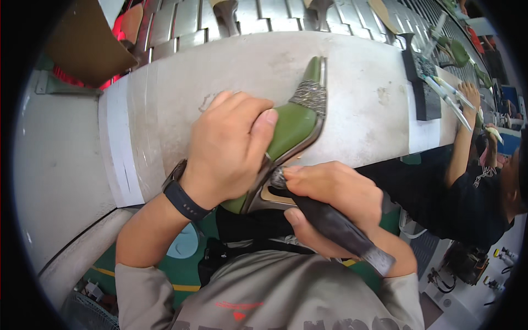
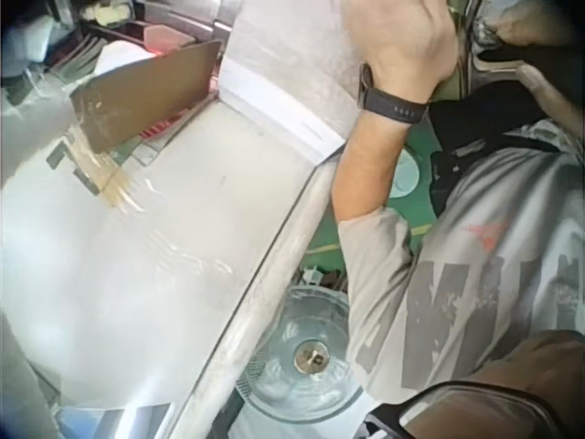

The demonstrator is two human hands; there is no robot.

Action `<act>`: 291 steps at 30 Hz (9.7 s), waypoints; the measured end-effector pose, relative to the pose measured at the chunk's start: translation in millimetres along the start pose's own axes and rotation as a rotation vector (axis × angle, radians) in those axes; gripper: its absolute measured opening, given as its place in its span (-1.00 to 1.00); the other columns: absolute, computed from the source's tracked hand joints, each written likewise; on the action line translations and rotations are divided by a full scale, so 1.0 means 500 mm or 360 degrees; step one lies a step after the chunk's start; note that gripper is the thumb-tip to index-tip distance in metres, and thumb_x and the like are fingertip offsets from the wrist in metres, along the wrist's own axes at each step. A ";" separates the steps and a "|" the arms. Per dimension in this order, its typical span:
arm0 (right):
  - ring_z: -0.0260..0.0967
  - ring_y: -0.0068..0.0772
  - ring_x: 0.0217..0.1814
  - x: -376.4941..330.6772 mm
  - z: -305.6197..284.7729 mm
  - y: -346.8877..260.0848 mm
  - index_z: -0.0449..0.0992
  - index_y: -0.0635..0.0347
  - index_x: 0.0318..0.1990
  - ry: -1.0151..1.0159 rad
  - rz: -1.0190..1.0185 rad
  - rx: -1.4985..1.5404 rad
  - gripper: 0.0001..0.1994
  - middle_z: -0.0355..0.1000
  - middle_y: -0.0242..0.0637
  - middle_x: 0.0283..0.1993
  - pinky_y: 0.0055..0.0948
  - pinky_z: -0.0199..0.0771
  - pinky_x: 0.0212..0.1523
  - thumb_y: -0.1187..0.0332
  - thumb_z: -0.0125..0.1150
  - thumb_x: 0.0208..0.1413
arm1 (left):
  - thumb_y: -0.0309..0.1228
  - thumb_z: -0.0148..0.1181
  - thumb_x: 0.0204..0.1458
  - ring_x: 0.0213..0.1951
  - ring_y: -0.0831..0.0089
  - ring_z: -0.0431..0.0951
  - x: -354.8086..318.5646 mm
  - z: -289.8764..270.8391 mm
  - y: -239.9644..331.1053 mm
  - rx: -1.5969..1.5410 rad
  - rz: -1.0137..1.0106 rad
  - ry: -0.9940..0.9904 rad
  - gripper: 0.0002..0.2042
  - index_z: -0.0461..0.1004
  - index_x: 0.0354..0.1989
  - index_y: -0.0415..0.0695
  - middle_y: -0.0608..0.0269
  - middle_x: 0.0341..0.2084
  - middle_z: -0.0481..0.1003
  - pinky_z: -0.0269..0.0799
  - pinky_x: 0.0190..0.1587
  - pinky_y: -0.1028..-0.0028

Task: The person positions and attaches the outer sole to the bottom of a high-heeled shoe, using a small hammer to tap and secure the edges, and then applies a liquid substance from a syringe along the seam.

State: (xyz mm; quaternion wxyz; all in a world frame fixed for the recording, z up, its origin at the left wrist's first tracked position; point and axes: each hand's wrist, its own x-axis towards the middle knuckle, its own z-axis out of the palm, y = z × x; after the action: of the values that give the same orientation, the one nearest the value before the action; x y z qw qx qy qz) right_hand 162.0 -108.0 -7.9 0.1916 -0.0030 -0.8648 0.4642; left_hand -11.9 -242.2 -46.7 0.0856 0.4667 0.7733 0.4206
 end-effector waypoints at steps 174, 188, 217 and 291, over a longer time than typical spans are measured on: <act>0.62 0.15 0.12 -0.118 -0.015 -0.087 0.52 0.33 0.01 0.0236 0.0177 0.0759 -0.69 0.59 0.18 0.02 0.00 0.64 0.20 0.32 0.42 0.26 | -0.44 0.23 0.29 0.33 -0.06 0.49 -0.228 0.096 0.023 0.0407 0.0604 0.0717 -0.65 0.39 0.22 -0.05 -0.10 0.25 0.51 0.03 0.54 -0.22; 0.65 0.04 0.07 -0.045 -0.039 -0.088 0.58 0.43 0.00 -0.0015 0.0437 0.0463 -0.61 0.64 0.19 0.04 -0.14 0.64 0.11 0.30 0.46 0.15 | -0.47 0.20 0.30 0.33 -0.06 0.48 -0.207 0.110 0.021 0.0393 0.0562 0.0826 -0.65 0.39 0.23 -0.07 -0.09 0.26 0.51 0.03 0.54 -0.21; 0.64 -0.52 -0.12 0.126 -0.131 0.003 0.64 0.42 -0.06 -0.0525 0.1252 0.0918 -0.79 0.71 -0.12 -0.11 -0.50 0.64 -0.08 0.52 0.42 0.18 | -0.26 0.15 0.35 0.33 0.20 0.44 -0.225 0.135 0.014 0.0504 0.0557 0.0818 -0.69 0.38 0.23 0.15 0.31 0.17 0.49 -0.02 0.53 -0.40; 0.42 -0.48 -0.58 0.190 0.015 -0.020 0.53 0.42 -0.22 0.0126 0.0801 0.0767 -0.72 0.63 0.09 -0.25 -0.52 0.49 -0.51 0.30 0.10 0.36 | -0.37 0.23 0.29 0.30 0.16 0.47 -0.246 0.117 0.005 0.0491 0.0582 0.0819 -0.68 0.39 0.19 0.10 0.21 0.17 0.51 -0.02 0.54 -0.39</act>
State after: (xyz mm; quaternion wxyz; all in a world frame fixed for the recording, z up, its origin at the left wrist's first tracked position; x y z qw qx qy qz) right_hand 73.4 -102.5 27.5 0.0996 -0.1888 -0.6944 0.6872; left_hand 88.2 -306.0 -114.1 -0.2602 0.4837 0.7275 0.4111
